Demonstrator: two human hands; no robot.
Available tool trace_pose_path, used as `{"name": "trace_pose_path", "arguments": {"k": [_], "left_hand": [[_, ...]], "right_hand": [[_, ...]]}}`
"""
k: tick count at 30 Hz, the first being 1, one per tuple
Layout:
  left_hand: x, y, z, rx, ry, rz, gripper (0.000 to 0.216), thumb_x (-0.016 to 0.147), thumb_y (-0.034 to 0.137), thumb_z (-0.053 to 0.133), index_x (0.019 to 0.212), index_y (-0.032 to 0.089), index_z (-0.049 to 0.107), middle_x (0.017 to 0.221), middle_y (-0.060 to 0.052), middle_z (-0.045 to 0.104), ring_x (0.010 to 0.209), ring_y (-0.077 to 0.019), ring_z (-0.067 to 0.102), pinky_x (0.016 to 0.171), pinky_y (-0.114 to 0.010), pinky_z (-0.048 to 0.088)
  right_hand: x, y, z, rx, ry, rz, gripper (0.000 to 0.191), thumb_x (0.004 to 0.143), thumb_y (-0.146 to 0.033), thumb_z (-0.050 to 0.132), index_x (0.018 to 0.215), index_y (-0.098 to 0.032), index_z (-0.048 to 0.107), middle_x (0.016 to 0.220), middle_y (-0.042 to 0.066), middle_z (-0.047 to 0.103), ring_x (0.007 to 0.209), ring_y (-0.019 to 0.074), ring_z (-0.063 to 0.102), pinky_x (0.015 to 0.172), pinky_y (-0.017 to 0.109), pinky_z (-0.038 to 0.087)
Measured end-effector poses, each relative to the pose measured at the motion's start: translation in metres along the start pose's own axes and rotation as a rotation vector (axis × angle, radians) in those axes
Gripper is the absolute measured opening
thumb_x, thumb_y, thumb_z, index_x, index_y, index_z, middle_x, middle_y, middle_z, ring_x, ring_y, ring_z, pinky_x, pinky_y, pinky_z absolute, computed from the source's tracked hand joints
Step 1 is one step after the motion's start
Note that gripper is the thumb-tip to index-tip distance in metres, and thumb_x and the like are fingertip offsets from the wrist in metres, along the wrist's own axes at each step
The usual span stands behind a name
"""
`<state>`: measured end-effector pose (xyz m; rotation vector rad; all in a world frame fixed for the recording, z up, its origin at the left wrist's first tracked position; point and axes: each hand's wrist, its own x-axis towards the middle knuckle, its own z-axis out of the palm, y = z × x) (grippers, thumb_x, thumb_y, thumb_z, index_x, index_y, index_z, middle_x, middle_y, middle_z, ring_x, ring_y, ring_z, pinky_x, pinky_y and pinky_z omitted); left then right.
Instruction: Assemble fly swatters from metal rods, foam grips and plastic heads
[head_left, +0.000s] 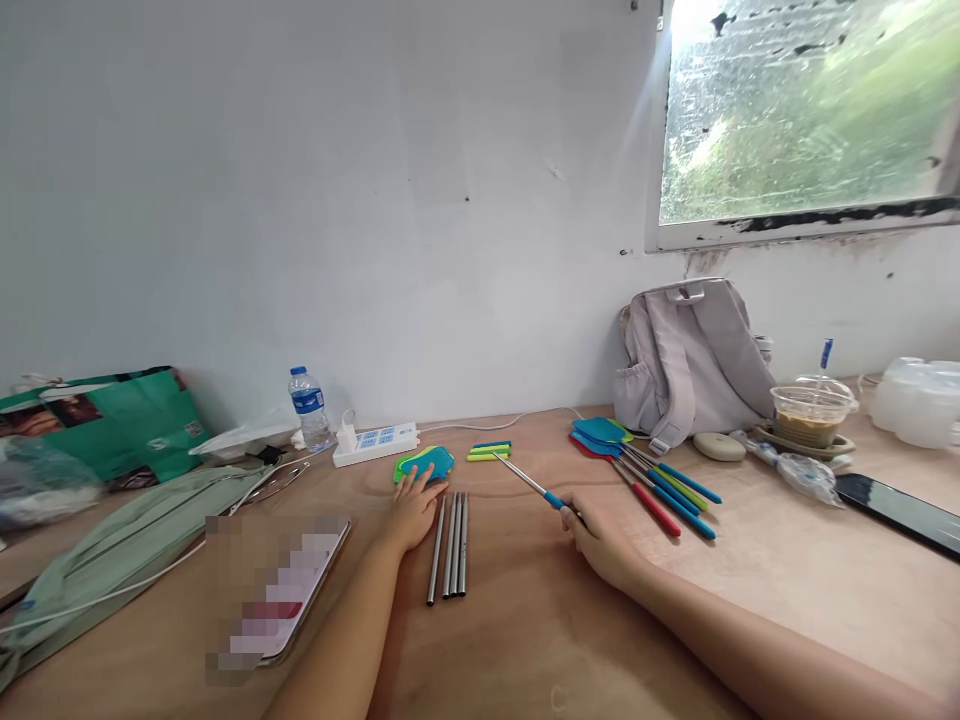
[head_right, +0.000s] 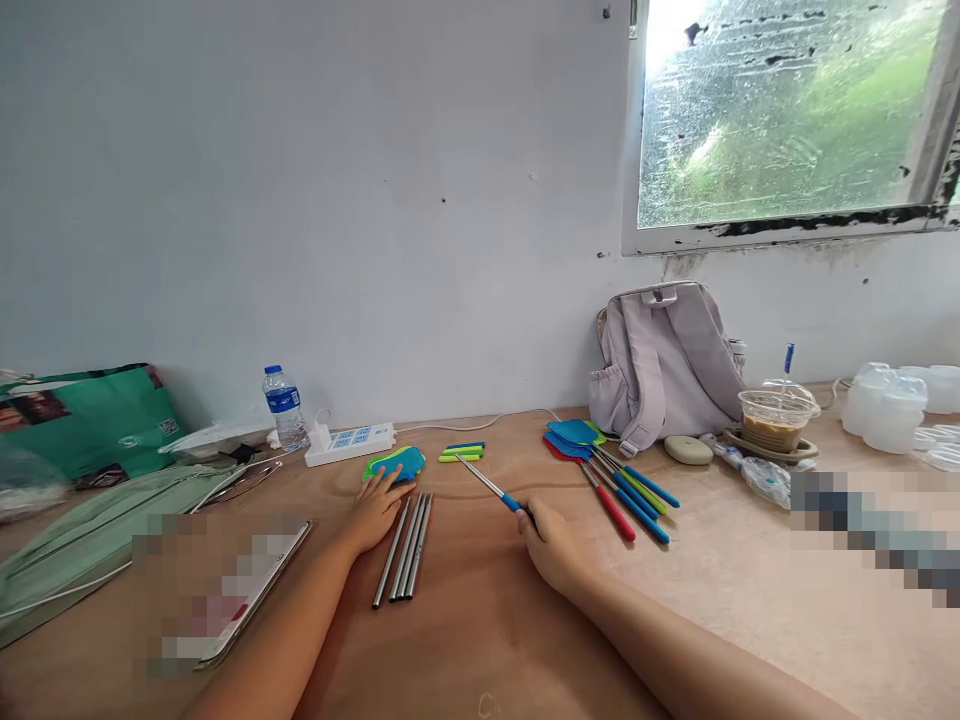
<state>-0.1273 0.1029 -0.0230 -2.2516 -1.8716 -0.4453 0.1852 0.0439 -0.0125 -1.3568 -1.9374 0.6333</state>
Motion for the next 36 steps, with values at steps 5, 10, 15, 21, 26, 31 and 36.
{"name": "trace_pose_path", "arguments": {"k": [5, 10, 15, 21, 26, 31, 36], "left_hand": [[0.000, 0.002, 0.000, 0.041, 0.040, -0.008, 0.039, 0.082, 0.021, 0.037, 0.115, 0.029, 0.056, 0.129, 0.001, 0.048, 0.125, -0.0306, 0.031, 0.100, -0.053, 0.024], [-0.002, 0.004, -0.013, 0.012, 0.359, 0.134, 0.037, 0.079, 0.011, 0.037, 0.104, 0.022, 0.061, 0.111, -0.006, 0.060, 0.105, -0.0239, 0.052, 0.092, -0.044, 0.038], [-0.013, 0.021, -0.035, -0.113, 0.816, 0.140, 0.014, 0.083, 0.022, 0.045, 0.089, 0.019, 0.057, 0.085, -0.006, 0.063, 0.084, -0.0184, 0.059, 0.077, -0.032, 0.046], [-0.033, 0.063, -0.065, -0.067, 0.909, 0.195, 0.017, 0.080, 0.016, 0.050, 0.097, 0.018, 0.052, 0.087, -0.004, 0.064, 0.080, -0.0165, 0.059, 0.072, -0.029, 0.043], [-0.044, 0.099, -0.084, -0.034, 0.769, 0.237, 0.028, 0.078, 0.010, 0.047, 0.096, 0.026, 0.061, 0.082, -0.001, 0.065, 0.077, -0.0160, 0.057, 0.073, -0.031, 0.034], [-0.048, 0.109, -0.085, -0.038, 0.778, 0.217, 0.020, 0.075, 0.015, 0.052, 0.086, 0.027, 0.065, 0.071, 0.001, 0.063, 0.069, -0.0156, 0.054, 0.068, -0.031, 0.029], [-0.046, 0.105, -0.082, -0.044, 0.765, 0.203, 0.011, 0.075, 0.022, 0.055, 0.080, 0.025, 0.065, 0.070, 0.000, 0.063, 0.067, -0.0157, 0.052, 0.068, -0.032, 0.029]], "right_hand": [[0.000, 0.002, 0.003, 0.070, -0.008, -0.044, 0.019, 0.085, -0.030, 0.030, 0.078, -0.020, 0.045, 0.071, 0.000, 0.053, 0.064, 0.0144, 0.051, 0.059, 0.026, 0.037], [0.001, 0.003, 0.003, 0.102, 0.001, -0.024, 0.014, 0.083, -0.027, 0.033, 0.079, -0.020, 0.045, 0.068, -0.001, 0.052, 0.063, 0.0140, 0.051, 0.059, 0.026, 0.037], [-0.001, 0.001, 0.004, 0.160, 0.065, -0.066, 0.017, 0.084, -0.032, 0.035, 0.081, -0.020, 0.046, 0.065, -0.001, 0.051, 0.061, 0.0137, 0.049, 0.057, 0.025, 0.037], [-0.005, 0.000, -0.001, 0.127, 0.164, -0.178, 0.029, 0.088, -0.044, 0.026, 0.082, -0.021, 0.043, 0.067, -0.001, 0.049, 0.062, 0.0136, 0.047, 0.057, 0.024, 0.037], [-0.012, -0.009, -0.013, -0.143, 0.015, -0.304, 0.025, 0.089, -0.042, 0.030, 0.093, -0.023, 0.047, 0.069, -0.001, 0.055, 0.063, 0.0148, 0.051, 0.057, 0.024, 0.033], [-0.015, -0.016, -0.018, -0.242, 0.015, -0.353, 0.028, 0.089, -0.039, 0.030, 0.099, -0.024, 0.051, 0.071, 0.000, 0.059, 0.060, 0.0146, 0.053, 0.054, 0.023, 0.030], [-0.013, -0.016, -0.018, -0.253, 0.016, -0.310, 0.030, 0.088, -0.040, 0.030, 0.098, -0.024, 0.053, 0.070, 0.000, 0.061, 0.058, 0.0145, 0.054, 0.053, 0.023, 0.030]]}}
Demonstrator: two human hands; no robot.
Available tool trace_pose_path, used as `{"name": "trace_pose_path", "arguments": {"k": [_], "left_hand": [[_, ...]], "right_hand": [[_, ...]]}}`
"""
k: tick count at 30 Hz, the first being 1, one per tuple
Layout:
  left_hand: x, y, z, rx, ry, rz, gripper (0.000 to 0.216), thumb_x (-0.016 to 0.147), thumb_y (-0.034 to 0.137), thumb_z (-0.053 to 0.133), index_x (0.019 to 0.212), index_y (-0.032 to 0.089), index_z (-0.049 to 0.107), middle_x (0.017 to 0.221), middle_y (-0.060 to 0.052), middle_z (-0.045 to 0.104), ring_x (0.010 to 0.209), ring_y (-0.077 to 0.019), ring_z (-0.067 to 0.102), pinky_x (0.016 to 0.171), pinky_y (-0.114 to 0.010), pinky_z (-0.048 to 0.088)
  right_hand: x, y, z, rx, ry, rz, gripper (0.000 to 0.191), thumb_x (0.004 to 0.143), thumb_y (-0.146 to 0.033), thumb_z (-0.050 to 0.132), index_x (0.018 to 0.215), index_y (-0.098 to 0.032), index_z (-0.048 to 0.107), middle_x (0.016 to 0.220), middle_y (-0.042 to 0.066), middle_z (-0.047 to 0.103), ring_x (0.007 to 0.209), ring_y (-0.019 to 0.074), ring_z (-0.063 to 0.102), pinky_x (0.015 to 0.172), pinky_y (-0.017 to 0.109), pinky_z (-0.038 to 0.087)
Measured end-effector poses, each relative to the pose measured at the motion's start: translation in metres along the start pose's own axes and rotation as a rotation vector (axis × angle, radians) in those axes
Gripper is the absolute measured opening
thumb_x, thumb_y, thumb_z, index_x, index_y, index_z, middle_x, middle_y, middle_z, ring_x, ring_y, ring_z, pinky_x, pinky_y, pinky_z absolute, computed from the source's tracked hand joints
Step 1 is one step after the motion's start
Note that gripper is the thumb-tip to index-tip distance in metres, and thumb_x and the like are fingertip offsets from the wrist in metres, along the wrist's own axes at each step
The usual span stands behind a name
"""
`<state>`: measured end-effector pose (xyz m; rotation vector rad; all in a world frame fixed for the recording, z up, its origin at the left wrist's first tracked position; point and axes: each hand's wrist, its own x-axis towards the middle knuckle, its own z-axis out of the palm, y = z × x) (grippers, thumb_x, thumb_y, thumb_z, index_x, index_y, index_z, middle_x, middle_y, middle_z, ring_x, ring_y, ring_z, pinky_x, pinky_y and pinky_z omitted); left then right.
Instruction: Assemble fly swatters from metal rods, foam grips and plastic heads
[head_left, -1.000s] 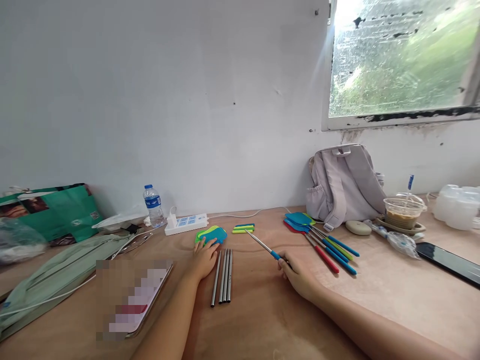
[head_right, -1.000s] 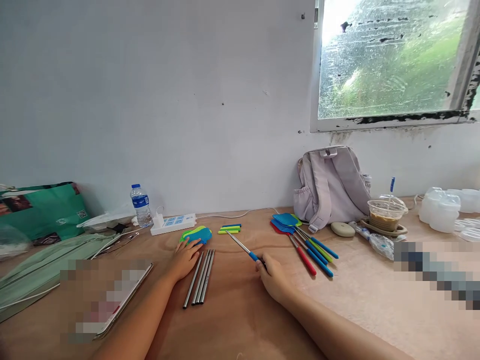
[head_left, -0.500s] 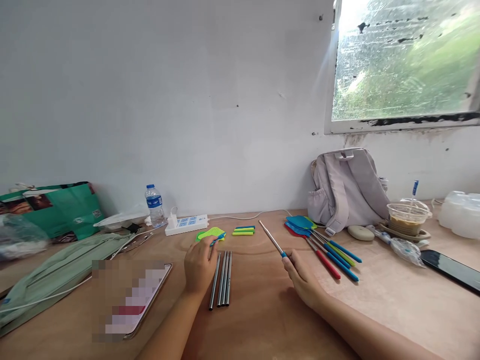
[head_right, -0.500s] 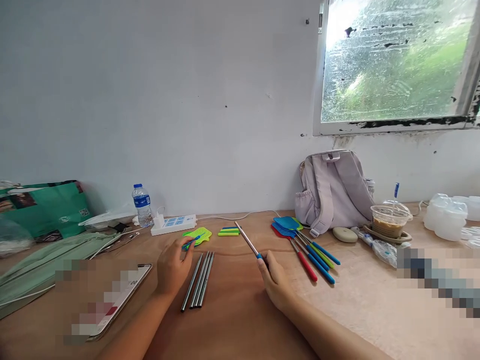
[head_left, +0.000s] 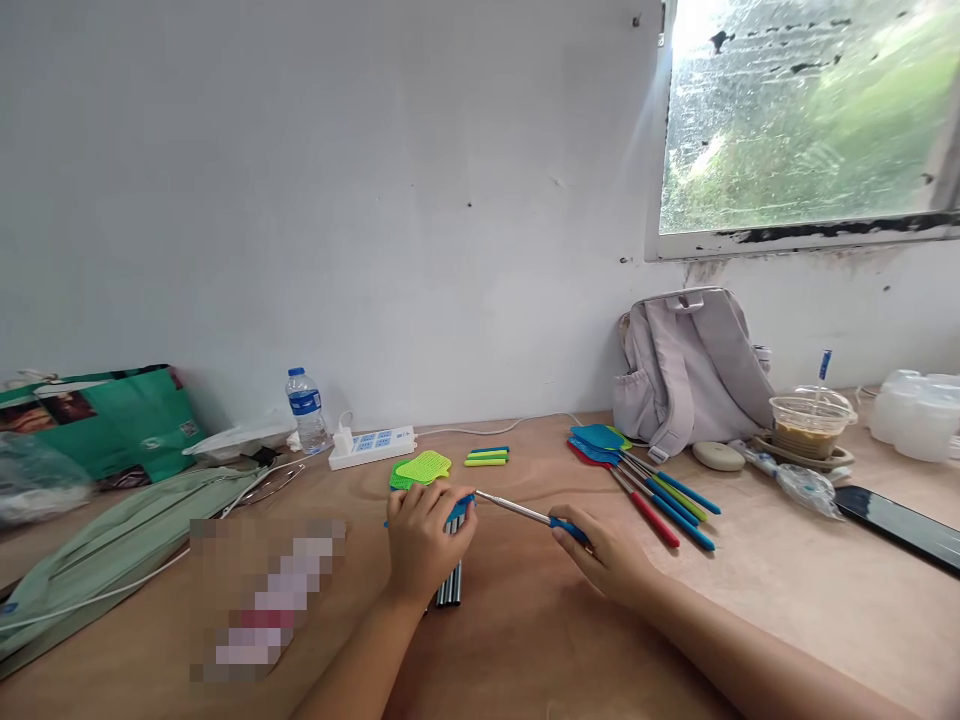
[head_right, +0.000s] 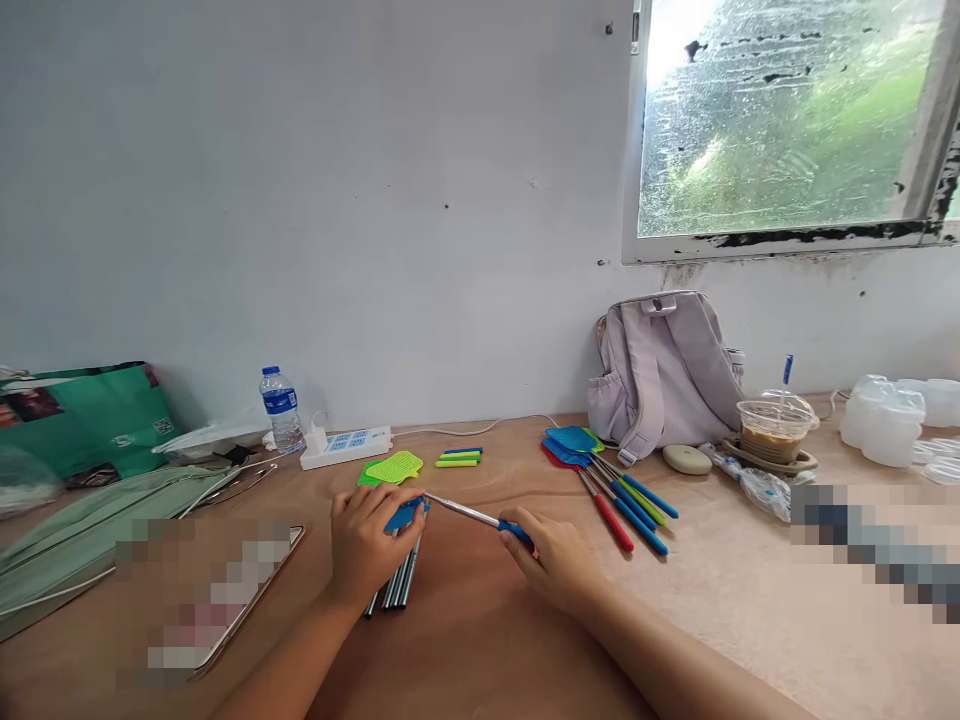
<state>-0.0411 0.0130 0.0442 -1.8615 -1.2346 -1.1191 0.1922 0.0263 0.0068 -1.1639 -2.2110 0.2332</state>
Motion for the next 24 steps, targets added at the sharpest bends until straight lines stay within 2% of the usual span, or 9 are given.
{"name": "trace_pose_path", "arguments": {"k": [6, 10, 13, 17, 24], "left_hand": [[-0.002, -0.015, 0.004, -0.063, -0.108, 0.112, 0.011, 0.080, 0.023, 0.051, 0.083, 0.023, 0.062, 0.073, -0.001, 0.062, 0.072, -0.0156, 0.053, 0.068, -0.030, 0.032], [-0.001, -0.029, 0.005, -0.164, -0.297, 0.291, 0.012, 0.084, 0.023, 0.047, 0.086, 0.020, 0.059, 0.077, -0.001, 0.061, 0.074, -0.0144, 0.053, 0.071, -0.029, 0.035], [-0.002, -0.035, 0.007, -0.176, -0.420, 0.452, 0.010, 0.084, 0.023, 0.048, 0.082, 0.020, 0.057, 0.075, 0.000, 0.060, 0.071, -0.0136, 0.052, 0.068, -0.028, 0.036], [-0.004, -0.033, 0.010, -0.083, -0.402, 0.583, 0.011, 0.084, 0.016, 0.046, 0.078, 0.018, 0.054, 0.071, 0.000, 0.057, 0.068, -0.0140, 0.050, 0.067, -0.029, 0.035], [-0.002, -0.026, 0.008, 0.001, -0.360, 0.614, 0.013, 0.084, 0.012, 0.044, 0.075, 0.017, 0.052, 0.069, 0.000, 0.054, 0.065, -0.0137, 0.047, 0.064, -0.028, 0.034]], "right_hand": [[0.003, 0.001, -0.007, -0.002, -0.049, -0.013, 0.031, 0.087, -0.038, 0.032, 0.103, -0.025, 0.055, 0.084, 0.004, 0.065, 0.069, 0.0169, 0.058, 0.059, 0.025, 0.035], [0.004, 0.004, -0.018, -0.073, -0.095, -0.084, 0.032, 0.088, -0.039, 0.031, 0.103, -0.025, 0.057, 0.085, 0.005, 0.064, 0.069, 0.0173, 0.057, 0.059, 0.025, 0.035], [0.004, 0.009, -0.027, -0.118, -0.115, -0.146, 0.033, 0.088, -0.040, 0.033, 0.100, -0.027, 0.060, 0.078, 0.004, 0.063, 0.064, 0.0161, 0.054, 0.058, 0.025, 0.033], [0.003, 0.014, -0.030, -0.129, -0.115, -0.199, 0.035, 0.088, -0.041, 0.033, 0.099, -0.026, 0.063, 0.071, 0.005, 0.061, 0.061, 0.0146, 0.053, 0.056, 0.024, 0.031], [0.002, 0.015, -0.022, -0.178, -0.122, -0.235, 0.038, 0.090, -0.038, 0.029, 0.100, -0.023, 0.062, 0.073, 0.005, 0.060, 0.064, 0.0152, 0.055, 0.055, 0.024, 0.032]]}}
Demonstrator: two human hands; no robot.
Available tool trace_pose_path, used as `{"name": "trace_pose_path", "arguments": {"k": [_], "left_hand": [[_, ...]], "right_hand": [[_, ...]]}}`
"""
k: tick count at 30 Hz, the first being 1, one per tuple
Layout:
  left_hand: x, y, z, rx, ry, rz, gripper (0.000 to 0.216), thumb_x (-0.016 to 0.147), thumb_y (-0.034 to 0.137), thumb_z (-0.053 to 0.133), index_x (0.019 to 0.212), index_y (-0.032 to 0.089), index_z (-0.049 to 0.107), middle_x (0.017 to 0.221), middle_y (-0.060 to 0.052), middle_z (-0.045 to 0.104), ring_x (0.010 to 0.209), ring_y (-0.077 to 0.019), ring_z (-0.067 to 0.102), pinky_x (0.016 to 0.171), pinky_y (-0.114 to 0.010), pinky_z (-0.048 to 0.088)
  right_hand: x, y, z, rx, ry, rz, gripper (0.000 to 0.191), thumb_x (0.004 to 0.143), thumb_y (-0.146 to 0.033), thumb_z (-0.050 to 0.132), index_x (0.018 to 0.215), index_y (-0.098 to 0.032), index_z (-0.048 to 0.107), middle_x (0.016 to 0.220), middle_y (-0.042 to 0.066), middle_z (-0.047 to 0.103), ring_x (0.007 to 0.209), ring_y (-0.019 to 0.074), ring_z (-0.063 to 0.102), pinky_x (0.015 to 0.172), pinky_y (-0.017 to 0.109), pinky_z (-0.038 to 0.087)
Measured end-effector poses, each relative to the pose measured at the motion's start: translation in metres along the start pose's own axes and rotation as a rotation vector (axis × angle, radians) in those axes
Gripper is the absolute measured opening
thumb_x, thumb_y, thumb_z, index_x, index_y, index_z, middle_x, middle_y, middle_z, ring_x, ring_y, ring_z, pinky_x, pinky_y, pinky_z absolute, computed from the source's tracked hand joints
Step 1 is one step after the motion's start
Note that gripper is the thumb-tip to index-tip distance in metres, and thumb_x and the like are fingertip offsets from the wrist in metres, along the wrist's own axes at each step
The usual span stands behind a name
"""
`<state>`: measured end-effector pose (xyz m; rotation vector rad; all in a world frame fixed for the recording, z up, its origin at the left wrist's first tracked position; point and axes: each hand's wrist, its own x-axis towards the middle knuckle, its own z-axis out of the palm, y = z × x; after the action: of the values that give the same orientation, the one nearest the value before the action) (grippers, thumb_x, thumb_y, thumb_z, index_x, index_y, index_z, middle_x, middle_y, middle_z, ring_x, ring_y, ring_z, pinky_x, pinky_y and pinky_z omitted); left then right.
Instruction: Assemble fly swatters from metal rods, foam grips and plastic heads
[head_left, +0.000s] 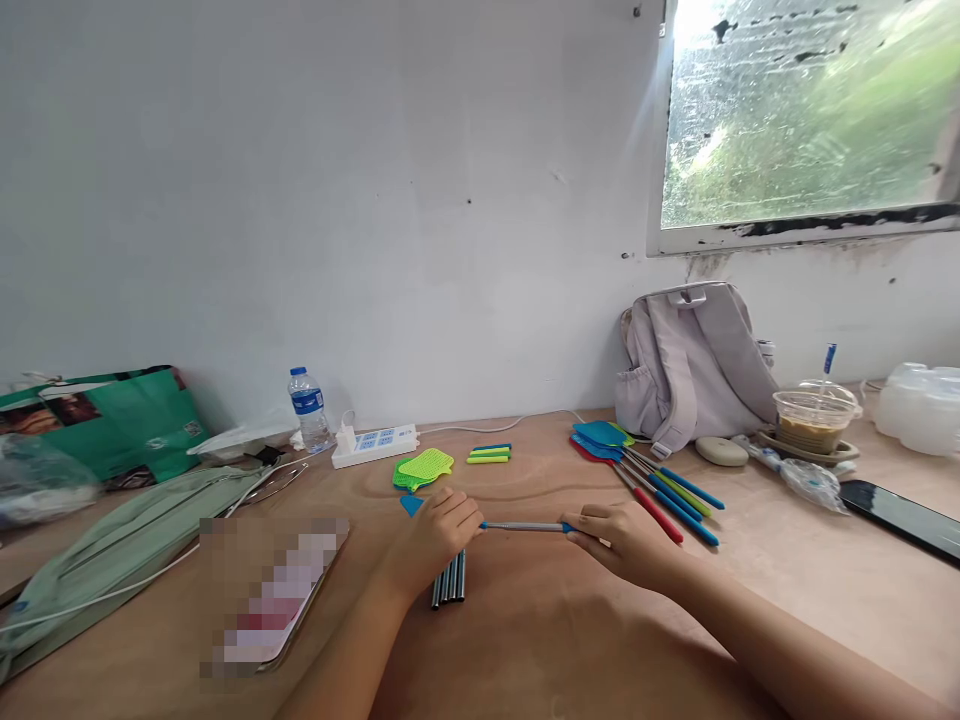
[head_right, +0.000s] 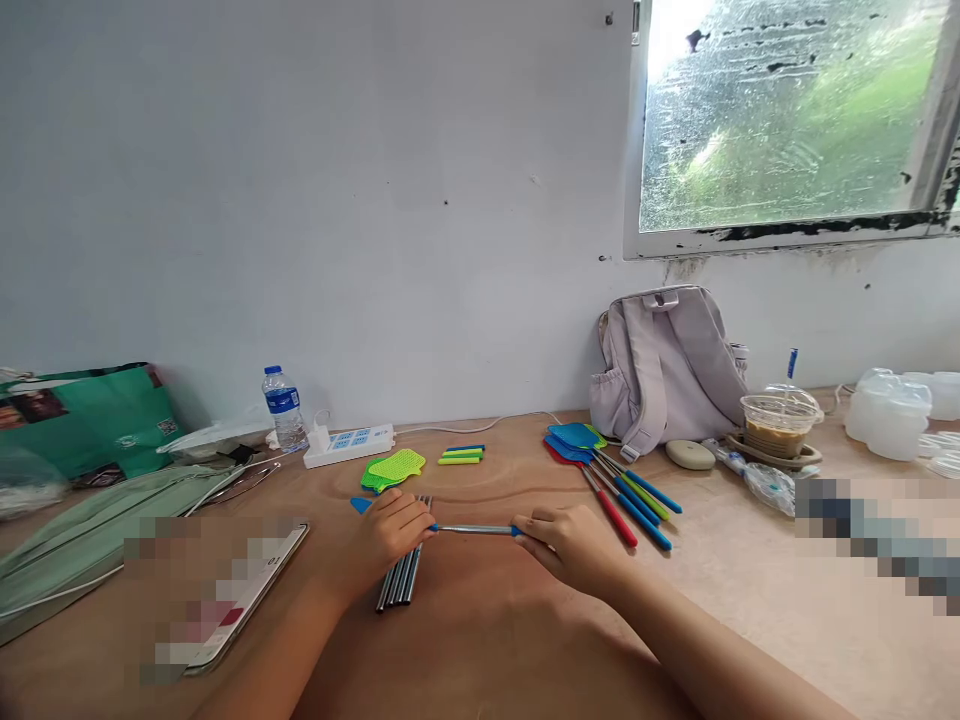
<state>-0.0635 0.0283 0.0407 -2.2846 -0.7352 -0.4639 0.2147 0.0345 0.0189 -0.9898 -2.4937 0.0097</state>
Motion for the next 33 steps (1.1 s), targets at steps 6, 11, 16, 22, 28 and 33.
{"name": "trace_pose_path", "arguments": {"k": [6, 11, 16, 22, 28, 33], "left_hand": [[0.006, 0.007, -0.001, 0.056, 0.026, 0.039, 0.014, 0.083, 0.010, 0.044, 0.073, 0.017, 0.051, 0.068, 0.000, 0.053, 0.065, -0.0141, 0.047, 0.063, -0.028, 0.033], [0.008, 0.010, -0.003, 0.120, 0.019, 0.063, 0.019, 0.084, 0.007, 0.042, 0.070, 0.017, 0.049, 0.066, -0.001, 0.051, 0.063, -0.0144, 0.046, 0.063, -0.028, 0.034], [0.006, 0.010, 0.001, 0.088, 0.038, 0.063, 0.021, 0.084, 0.005, 0.038, 0.071, 0.017, 0.049, 0.066, -0.001, 0.051, 0.062, -0.0143, 0.046, 0.062, -0.028, 0.034], [0.007, 0.016, 0.002, 0.142, 0.045, 0.109, 0.024, 0.080, -0.001, 0.040, 0.067, 0.017, 0.048, 0.066, -0.001, 0.052, 0.062, -0.0142, 0.046, 0.066, -0.029, 0.035], [0.015, 0.019, 0.002, 0.074, 0.058, -0.113, 0.022, 0.082, 0.003, 0.038, 0.074, 0.017, 0.053, 0.069, -0.002, 0.056, 0.065, -0.0154, 0.050, 0.067, -0.030, 0.037], [0.016, 0.018, -0.001, 0.116, 0.202, -0.311, 0.030, 0.083, 0.017, 0.046, 0.112, 0.024, 0.051, 0.106, -0.005, 0.060, 0.099, -0.0222, 0.052, 0.086, -0.038, 0.033]], "right_hand": [[0.001, -0.002, 0.002, 0.139, -0.006, 0.034, 0.033, 0.089, -0.036, 0.034, 0.095, -0.023, 0.064, 0.071, 0.005, 0.061, 0.064, 0.0152, 0.055, 0.058, 0.024, 0.034], [0.000, -0.004, 0.004, 0.128, 0.010, 0.026, 0.036, 0.088, -0.037, 0.033, 0.101, -0.022, 0.063, 0.073, 0.007, 0.061, 0.063, 0.0155, 0.054, 0.057, 0.025, 0.033], [-0.001, -0.005, 0.011, 0.144, 0.031, 0.057, 0.040, 0.088, -0.040, 0.032, 0.105, -0.021, 0.063, 0.072, 0.007, 0.062, 0.063, 0.0158, 0.055, 0.057, 0.024, 0.034], [-0.002, -0.003, 0.014, 0.088, 0.021, 0.044, 0.040, 0.088, -0.039, 0.032, 0.106, -0.021, 0.062, 0.074, 0.007, 0.063, 0.063, 0.0157, 0.057, 0.056, 0.024, 0.034], [0.004, -0.013, 0.014, 0.103, 0.098, 0.096, 0.036, 0.089, -0.039, 0.033, 0.106, -0.025, 0.062, 0.075, 0.005, 0.064, 0.065, 0.0168, 0.059, 0.056, 0.024, 0.036], [0.010, -0.003, 0.008, 0.052, 0.190, 0.178, 0.035, 0.088, -0.037, 0.034, 0.109, -0.027, 0.059, 0.090, 0.006, 0.065, 0.073, 0.0182, 0.060, 0.061, 0.025, 0.041]]}}
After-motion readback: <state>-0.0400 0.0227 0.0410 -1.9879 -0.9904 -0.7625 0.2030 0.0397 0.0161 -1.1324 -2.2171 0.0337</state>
